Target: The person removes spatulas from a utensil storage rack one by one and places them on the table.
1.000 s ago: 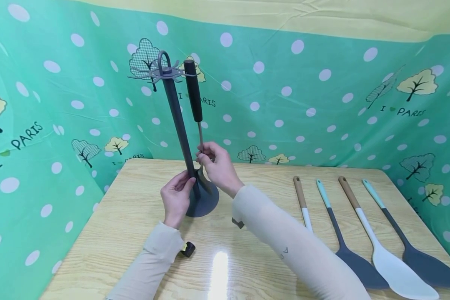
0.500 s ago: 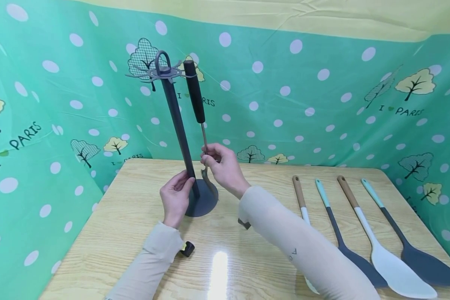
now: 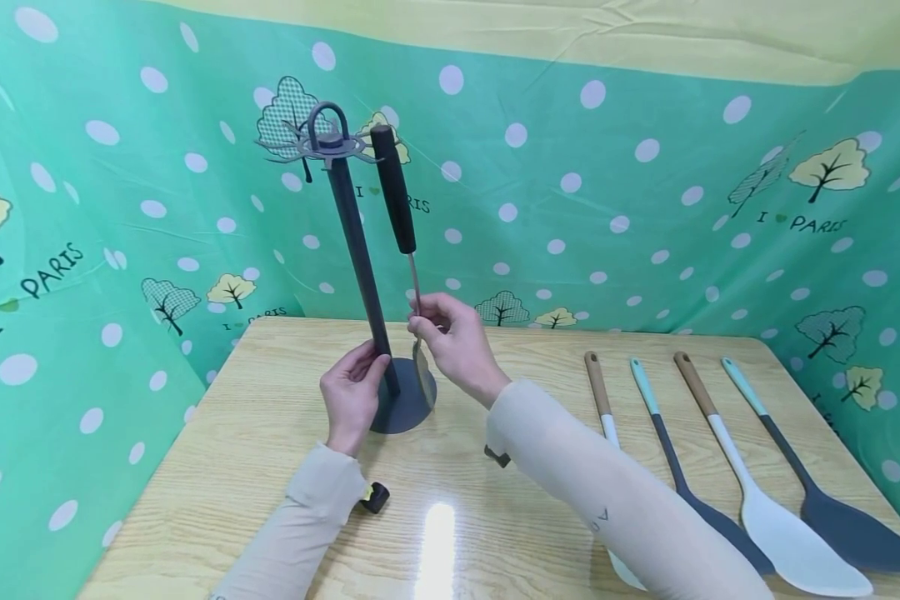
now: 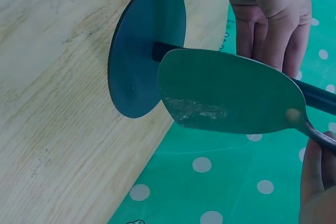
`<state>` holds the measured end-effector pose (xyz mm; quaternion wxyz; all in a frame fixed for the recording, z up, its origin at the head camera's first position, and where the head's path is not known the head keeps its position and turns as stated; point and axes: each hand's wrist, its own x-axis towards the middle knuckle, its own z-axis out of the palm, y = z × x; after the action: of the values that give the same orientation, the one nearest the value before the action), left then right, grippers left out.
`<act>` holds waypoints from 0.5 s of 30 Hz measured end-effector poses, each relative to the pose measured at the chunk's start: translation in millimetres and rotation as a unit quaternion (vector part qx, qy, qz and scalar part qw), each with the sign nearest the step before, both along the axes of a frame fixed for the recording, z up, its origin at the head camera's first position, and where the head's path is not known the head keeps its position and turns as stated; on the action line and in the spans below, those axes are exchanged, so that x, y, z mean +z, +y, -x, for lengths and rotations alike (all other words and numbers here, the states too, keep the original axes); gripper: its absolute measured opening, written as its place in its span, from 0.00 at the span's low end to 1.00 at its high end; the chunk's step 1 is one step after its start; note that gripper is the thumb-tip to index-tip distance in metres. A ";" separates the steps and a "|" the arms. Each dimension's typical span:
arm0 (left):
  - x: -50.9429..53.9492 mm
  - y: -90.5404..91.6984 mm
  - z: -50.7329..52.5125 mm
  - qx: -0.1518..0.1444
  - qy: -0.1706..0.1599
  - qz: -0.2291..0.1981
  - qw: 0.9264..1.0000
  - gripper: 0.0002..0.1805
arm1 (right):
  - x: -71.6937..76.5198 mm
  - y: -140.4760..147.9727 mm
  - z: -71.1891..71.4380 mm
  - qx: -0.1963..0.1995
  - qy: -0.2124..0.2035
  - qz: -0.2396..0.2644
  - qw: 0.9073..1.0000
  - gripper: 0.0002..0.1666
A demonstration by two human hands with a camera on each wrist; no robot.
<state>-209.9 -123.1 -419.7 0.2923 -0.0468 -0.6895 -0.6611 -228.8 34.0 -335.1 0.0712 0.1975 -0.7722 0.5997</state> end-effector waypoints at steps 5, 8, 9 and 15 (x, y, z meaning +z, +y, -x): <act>0.6 0.4 -0.5 0.002 0.005 -0.002 1.000 0.14 | -15.1 5.6 8.1 -0.006 0.009 -0.007 1.000 0.08; 0.6 0.4 -0.6 0.002 0.006 -0.005 1.000 0.14 | -16.2 7.4 6.2 -0.010 0.017 -0.018 1.000 0.08; 0.6 0.4 -0.6 0.002 0.006 -0.006 1.000 0.14 | -16.7 7.9 5.7 -0.011 0.019 -0.020 1.000 0.08; 0.1 -0.1 -0.4 -0.003 -0.002 -0.009 1.000 0.14 | -14.3 7.0 -1.1 -0.027 0.022 -0.028 0.999 0.07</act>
<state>-209.6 -123.2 -419.7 0.2893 -0.0443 -0.6841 -0.6681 -227.7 41.0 -349.3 0.0993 0.1917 -0.7918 0.5713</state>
